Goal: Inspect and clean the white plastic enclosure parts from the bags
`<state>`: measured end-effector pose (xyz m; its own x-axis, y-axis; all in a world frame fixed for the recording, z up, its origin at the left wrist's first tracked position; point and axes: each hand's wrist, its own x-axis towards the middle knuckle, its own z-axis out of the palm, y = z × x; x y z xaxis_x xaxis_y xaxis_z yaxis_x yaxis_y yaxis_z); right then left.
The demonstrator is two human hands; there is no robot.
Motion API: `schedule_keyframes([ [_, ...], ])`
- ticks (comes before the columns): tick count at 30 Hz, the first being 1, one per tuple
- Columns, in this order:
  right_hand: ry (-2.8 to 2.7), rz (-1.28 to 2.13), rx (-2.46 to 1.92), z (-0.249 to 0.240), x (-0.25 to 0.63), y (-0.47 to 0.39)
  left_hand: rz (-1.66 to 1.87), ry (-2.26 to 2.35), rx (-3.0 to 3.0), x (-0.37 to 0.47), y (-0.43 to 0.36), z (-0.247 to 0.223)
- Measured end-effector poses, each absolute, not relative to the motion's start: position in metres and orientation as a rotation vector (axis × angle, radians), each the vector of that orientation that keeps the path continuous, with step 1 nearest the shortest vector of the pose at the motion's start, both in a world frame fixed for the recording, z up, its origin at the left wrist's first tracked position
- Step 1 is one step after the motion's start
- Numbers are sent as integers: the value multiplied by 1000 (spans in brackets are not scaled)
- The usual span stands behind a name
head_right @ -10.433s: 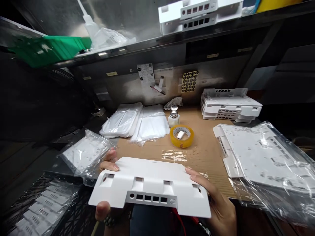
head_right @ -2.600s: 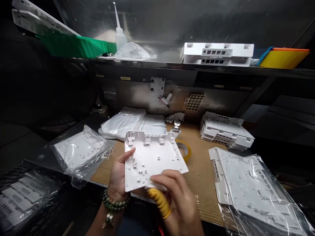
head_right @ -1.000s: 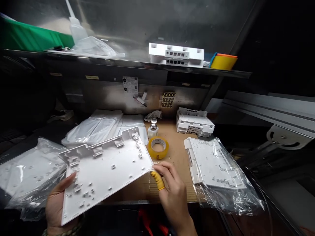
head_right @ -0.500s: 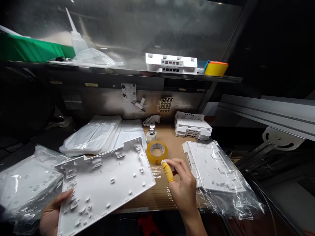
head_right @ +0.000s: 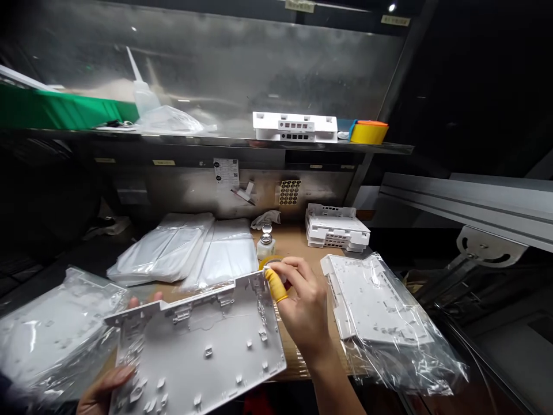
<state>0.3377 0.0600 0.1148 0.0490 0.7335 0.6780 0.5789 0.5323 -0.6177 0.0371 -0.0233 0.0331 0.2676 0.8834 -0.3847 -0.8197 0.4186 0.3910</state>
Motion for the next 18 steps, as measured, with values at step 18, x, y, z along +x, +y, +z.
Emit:
schedule_keyframes([
  [18, -1611, 198, -768, 133, 270, 20, 1708, 977, 992, 145, -2, 95],
])
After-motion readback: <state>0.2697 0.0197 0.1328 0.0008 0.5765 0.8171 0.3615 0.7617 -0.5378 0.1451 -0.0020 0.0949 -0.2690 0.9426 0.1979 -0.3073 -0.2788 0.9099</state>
